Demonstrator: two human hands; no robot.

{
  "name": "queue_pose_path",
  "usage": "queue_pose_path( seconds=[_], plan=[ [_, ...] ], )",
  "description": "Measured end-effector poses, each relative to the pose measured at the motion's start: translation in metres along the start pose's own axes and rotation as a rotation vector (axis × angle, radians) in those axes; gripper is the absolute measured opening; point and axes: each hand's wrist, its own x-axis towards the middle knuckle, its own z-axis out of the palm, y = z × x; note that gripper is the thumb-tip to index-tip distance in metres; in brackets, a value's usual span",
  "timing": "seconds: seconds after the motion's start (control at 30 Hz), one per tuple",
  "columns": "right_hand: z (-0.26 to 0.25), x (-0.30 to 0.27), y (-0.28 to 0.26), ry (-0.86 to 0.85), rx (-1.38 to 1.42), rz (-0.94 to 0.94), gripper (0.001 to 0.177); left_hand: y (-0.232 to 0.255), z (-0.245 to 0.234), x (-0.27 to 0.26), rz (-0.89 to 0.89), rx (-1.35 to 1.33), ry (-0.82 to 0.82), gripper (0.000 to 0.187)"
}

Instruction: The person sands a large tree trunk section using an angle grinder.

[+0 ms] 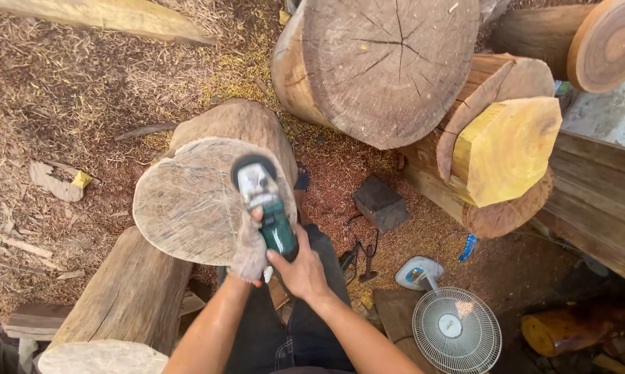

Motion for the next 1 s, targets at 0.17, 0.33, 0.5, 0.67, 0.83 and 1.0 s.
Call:
queue_pose_path(
  seconds=[0.17,0.33,0.5,0.67,0.83,1.0],
  plan=[
    [0.002,0.006,-0.003,-0.023,-0.070,-0.085,0.087,-0.002,-0.018,0.002,-0.018,-0.074,0.015,0.061],
    [0.009,0.012,-0.018,-0.011,-0.095,0.004,0.091,0.005,-0.020,0.006,-0.109,-0.165,-0.018,0.061],
    [0.010,0.003,0.007,-0.040,-0.111,-0.084,0.090,-0.002,-0.021,-0.004,0.044,-0.070,-0.034,0.060],
    [0.011,0.013,-0.016,0.024,-0.087,0.041,0.087,-0.015,-0.035,0.030,0.034,-0.055,-0.065,0.054],
    [0.005,0.002,0.004,0.041,-0.119,0.018,0.087,-0.040,-0.042,0.033,-0.011,-0.046,-0.143,0.051],
    [-0.001,0.015,-0.026,0.023,-0.067,0.073,0.081,-0.001,0.000,0.030,-0.021,0.016,-0.077,0.050]
  ],
)
